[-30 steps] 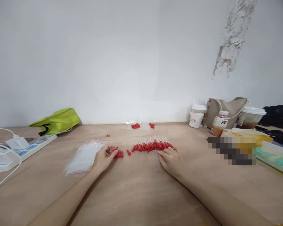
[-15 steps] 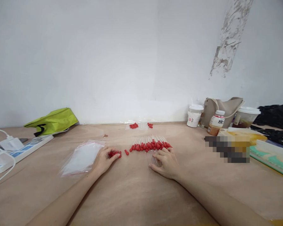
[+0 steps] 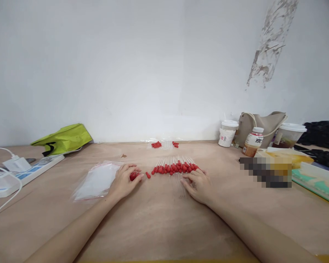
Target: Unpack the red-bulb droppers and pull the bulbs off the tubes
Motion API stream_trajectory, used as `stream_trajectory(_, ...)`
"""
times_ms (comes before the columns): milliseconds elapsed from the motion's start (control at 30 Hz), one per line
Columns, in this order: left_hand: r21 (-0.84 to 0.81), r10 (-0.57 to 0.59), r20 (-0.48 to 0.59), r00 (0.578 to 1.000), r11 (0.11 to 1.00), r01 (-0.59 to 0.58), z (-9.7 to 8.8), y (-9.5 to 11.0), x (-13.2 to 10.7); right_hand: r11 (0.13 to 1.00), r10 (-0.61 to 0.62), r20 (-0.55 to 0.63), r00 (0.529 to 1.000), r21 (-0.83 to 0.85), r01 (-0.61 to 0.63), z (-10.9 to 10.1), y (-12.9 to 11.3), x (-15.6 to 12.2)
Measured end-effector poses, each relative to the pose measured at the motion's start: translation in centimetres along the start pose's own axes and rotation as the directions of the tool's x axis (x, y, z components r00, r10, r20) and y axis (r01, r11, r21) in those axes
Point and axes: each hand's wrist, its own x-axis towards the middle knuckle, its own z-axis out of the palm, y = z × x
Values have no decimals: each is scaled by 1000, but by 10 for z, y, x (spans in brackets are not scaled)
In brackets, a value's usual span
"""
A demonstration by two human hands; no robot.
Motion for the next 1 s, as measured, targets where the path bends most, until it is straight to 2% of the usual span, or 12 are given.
stream_trajectory(167,165,-87,169,982,984,59,2,33,28,995,102,-16,995,2,-102,1,10,0)
stream_trajectory(267,243,-179,201,963,961,128,14,45,45,988,153,6,988,6,-153,3,13,-1)
stream_trajectory(500,266,-273,243,931,942,207,46,43,71,991,133,2,991,-28,-133,6,12,-2)
stream_trajectory(667,262,-281,239,929,940,217,43,43,76,989,140,-3,990,-36,-140,5,10,-2)
stream_trajectory(800,248,-193,145,970,957,153,24,52,60,992,126,-58,990,-10,-126,4,9,-2)
stream_trajectory(867,226,-93,117,989,972,64,14,59,42,989,147,-104,984,34,-144,4,10,-1)
stream_trajectory(900,209,-24,114,993,978,0,10,62,31,985,165,-126,978,66,-158,3,10,-1)
stream_trajectory(933,172,106,119,987,977,-125,7,65,19,981,180,-143,973,104,-166,3,10,0)
stream_trajectory(1000,105,270,140,953,953,-286,6,68,-2,971,189,-161,969,179,-159,0,8,1)
